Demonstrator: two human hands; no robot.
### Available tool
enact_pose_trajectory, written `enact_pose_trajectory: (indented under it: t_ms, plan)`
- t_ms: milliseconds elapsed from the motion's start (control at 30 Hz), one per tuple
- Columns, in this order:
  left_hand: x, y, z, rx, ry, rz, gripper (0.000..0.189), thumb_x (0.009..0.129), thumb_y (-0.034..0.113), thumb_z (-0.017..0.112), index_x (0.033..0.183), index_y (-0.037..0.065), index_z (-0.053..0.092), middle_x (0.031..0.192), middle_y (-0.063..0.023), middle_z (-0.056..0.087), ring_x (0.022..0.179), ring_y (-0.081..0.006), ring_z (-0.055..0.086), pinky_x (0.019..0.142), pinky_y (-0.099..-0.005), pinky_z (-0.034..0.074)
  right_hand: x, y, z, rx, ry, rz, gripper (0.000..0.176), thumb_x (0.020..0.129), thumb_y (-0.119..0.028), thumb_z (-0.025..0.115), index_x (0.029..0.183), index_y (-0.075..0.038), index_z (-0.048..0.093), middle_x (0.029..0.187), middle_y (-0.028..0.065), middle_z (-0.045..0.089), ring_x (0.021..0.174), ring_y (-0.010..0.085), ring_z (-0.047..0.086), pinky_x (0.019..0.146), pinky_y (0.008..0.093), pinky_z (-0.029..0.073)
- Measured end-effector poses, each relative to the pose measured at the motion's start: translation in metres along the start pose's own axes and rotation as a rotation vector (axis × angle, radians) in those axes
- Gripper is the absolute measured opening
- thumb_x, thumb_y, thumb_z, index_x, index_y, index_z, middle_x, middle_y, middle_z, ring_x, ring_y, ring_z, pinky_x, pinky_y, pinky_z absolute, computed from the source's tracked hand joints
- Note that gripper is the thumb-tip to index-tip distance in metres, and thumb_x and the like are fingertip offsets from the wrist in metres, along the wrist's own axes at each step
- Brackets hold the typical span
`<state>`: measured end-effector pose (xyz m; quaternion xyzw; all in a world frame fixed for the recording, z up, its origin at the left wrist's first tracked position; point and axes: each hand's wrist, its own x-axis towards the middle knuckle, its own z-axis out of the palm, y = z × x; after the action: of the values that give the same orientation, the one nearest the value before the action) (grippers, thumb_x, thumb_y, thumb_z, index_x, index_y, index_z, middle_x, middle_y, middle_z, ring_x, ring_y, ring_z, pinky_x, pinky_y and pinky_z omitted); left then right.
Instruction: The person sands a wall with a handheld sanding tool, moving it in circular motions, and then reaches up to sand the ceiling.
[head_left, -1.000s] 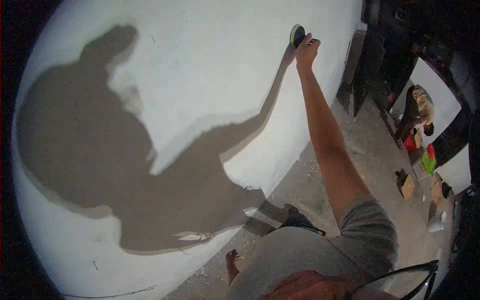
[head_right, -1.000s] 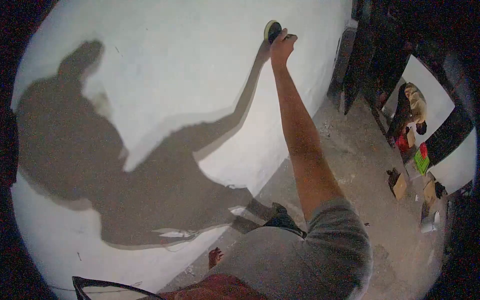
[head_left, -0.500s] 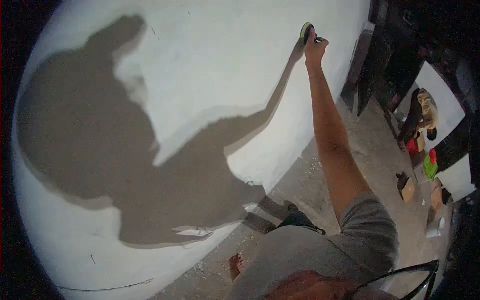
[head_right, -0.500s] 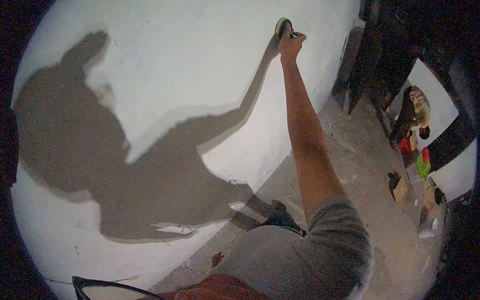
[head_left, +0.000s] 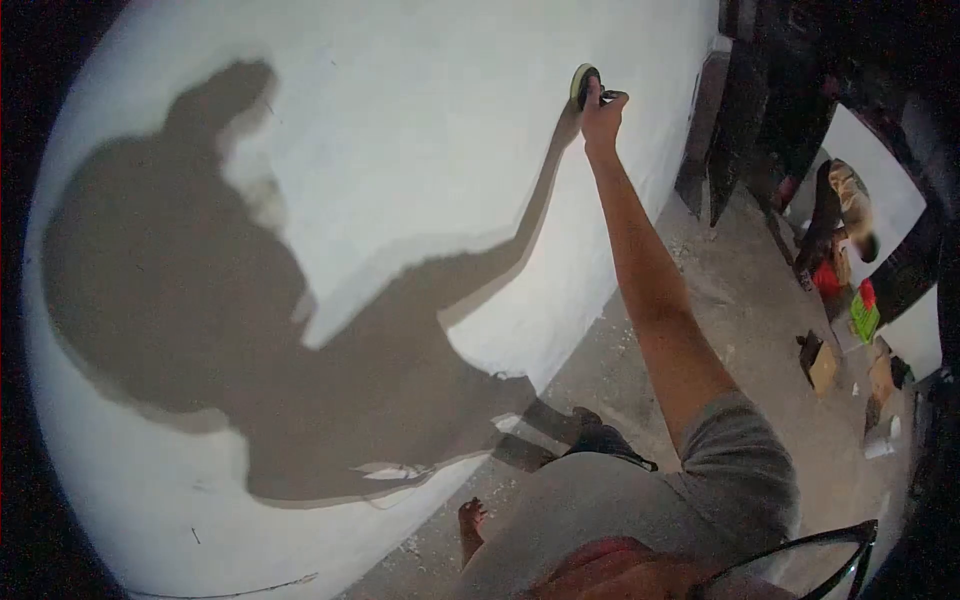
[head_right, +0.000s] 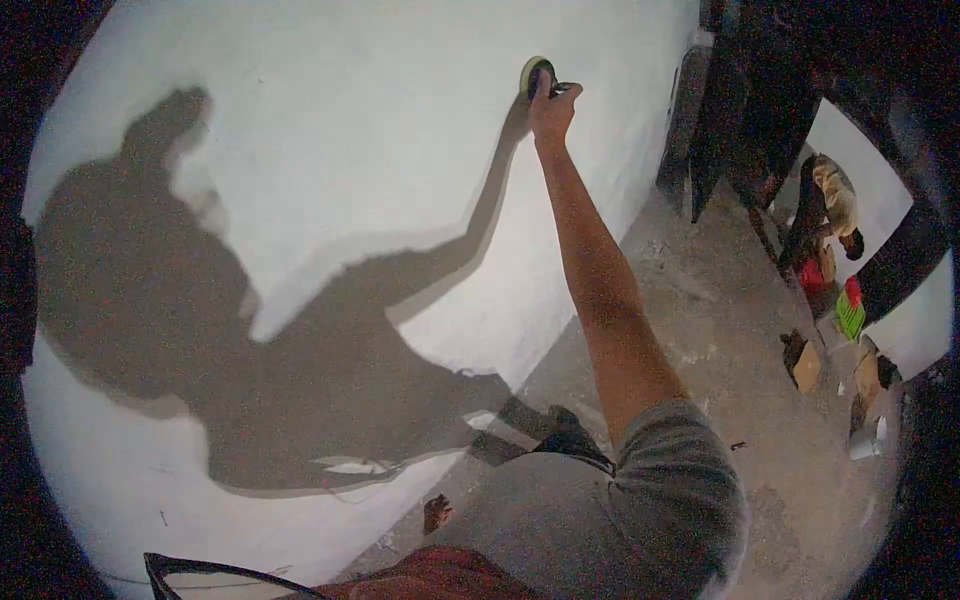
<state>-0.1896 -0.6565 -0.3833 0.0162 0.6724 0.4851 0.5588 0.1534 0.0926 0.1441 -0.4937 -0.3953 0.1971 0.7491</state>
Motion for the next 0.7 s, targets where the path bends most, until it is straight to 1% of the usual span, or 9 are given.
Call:
enact_pose_trajectory:
  t_ms: [33, 200, 267, 400, 467, 533, 567, 600, 700]
  plan:
    - [0.005, 0.014, 0.000, -0.002, 0.080, -0.208, 0.027, 0.095, 0.022, 0.058, 0.115, 0.004, 0.061, 0.101, -0.0090, 0.066, 0.082, -0.0242, 0.065, 0.061, -0.0425, 0.053, -0.010, -0.006, -0.002, 0.061, -0.004, -0.018, 0.051, 0.092, -0.044, 0.065, 0.103, 0.000, 0.042, 0.084, 0.0170, 0.061, 0.075, 0.0233, 0.060, 0.067, 0.0336, 0.050]
    - [0.027, 0.060, 0.040, 0.123, -0.027, -0.116, 0.025, 0.097, 0.023, 0.053, 0.113, 0.004, 0.060, 0.099, -0.0094, 0.066, 0.083, -0.0228, 0.065, 0.060, -0.0425, 0.054, -0.057, -0.049, -0.017, 0.081, -0.172, -0.148, 0.045, 0.094, -0.037, 0.063, 0.105, 0.000, 0.039, 0.083, 0.0179, 0.064, 0.075, 0.0214, 0.063, 0.069, 0.0347, 0.051]
    - [0.034, 0.063, 0.076, 0.218, -0.012, -0.083, 0.025, 0.098, 0.023, 0.052, 0.113, 0.004, 0.059, 0.099, -0.0095, 0.065, 0.084, -0.0228, 0.065, 0.059, -0.0418, 0.054, -0.022, -0.038, -0.021, 0.112, -0.155, -0.187, 0.043, 0.095, -0.036, 0.063, 0.105, -0.001, 0.039, 0.082, 0.0191, 0.065, 0.071, 0.0222, 0.064, 0.066, 0.0354, 0.051]
    - [0.032, 0.054, 0.141, 0.355, -0.070, -0.254, 0.027, 0.098, 0.030, 0.051, 0.105, 0.006, 0.062, 0.093, -0.0076, 0.066, 0.072, -0.0233, 0.066, 0.054, -0.0396, 0.050, 0.093, 0.017, -0.020, 0.039, -0.008, -0.038, 0.051, 0.092, -0.043, 0.065, 0.105, -0.001, 0.039, 0.081, 0.0173, 0.063, 0.068, 0.0261, 0.062, 0.062, 0.0376, 0.051]
    - [0.014, 0.064, 0.159, 0.420, 0.090, -0.199, 0.030, 0.098, 0.032, 0.049, 0.106, 0.006, 0.062, 0.096, -0.0080, 0.066, 0.067, -0.0238, 0.066, 0.053, -0.0382, 0.048, 0.123, 0.043, -0.018, 0.008, 0.083, -0.071, 0.052, 0.092, -0.044, 0.065, 0.104, -0.001, 0.040, 0.081, 0.0168, 0.063, 0.071, 0.0250, 0.061, 0.064, 0.0367, 0.051]
    - [0.015, 0.051, 0.134, 0.445, -0.014, -0.175, 0.033, 0.097, 0.032, 0.049, 0.110, 0.005, 0.062, 0.103, -0.0104, 0.067, 0.077, -0.0266, 0.068, 0.060, -0.0427, 0.054, 0.097, 0.035, -0.024, -0.011, 0.046, -0.035, 0.052, 0.092, -0.044, 0.065, 0.103, 0.000, 0.040, 0.081, 0.0167, 0.062, 0.073, 0.0241, 0.061, 0.066, 0.0363, 0.050]
    - [0.017, 0.035, 0.107, 0.163, -0.190, 0.022, 0.034, 0.096, 0.031, 0.050, 0.113, 0.004, 0.061, 0.107, -0.0119, 0.067, 0.084, -0.0284, 0.068, 0.067, -0.0470, 0.056, 0.073, 0.027, -0.026, -0.030, 0.013, 0.002, 0.052, 0.092, -0.045, 0.065, 0.102, 0.000, 0.040, 0.082, 0.0167, 0.061, 0.074, 0.0231, 0.060, 0.068, 0.0359, 0.050]
    - [0.018, 0.027, 0.083, -0.122, -0.359, 0.219, 0.036, 0.095, 0.031, 0.050, 0.116, 0.003, 0.061, 0.111, -0.0134, 0.066, 0.090, -0.0302, 0.068, 0.074, -0.0512, 0.058, 0.040, 0.028, -0.023, -0.003, 0.006, -0.115, 0.051, 0.092, -0.043, 0.065, 0.102, 0.000, 0.041, 0.082, 0.0172, 0.061, 0.075, 0.0222, 0.060, 0.069, 0.0351, 0.049]
    - [0.014, 0.036, 0.023, -0.107, -0.391, 0.099, 0.040, 0.093, 0.033, 0.055, 0.118, 0.002, 0.060, 0.116, -0.0152, 0.065, 0.100, -0.0324, 0.066, 0.082, -0.0579, 0.057, -0.058, -0.037, -0.031, 0.047, -0.115, -0.039, 0.049, 0.092, -0.041, 0.065, 0.102, 0.000, 0.041, 0.081, 0.0181, 0.061, 0.074, 0.0227, 0.060, 0.069, 0.0362, 0.050]
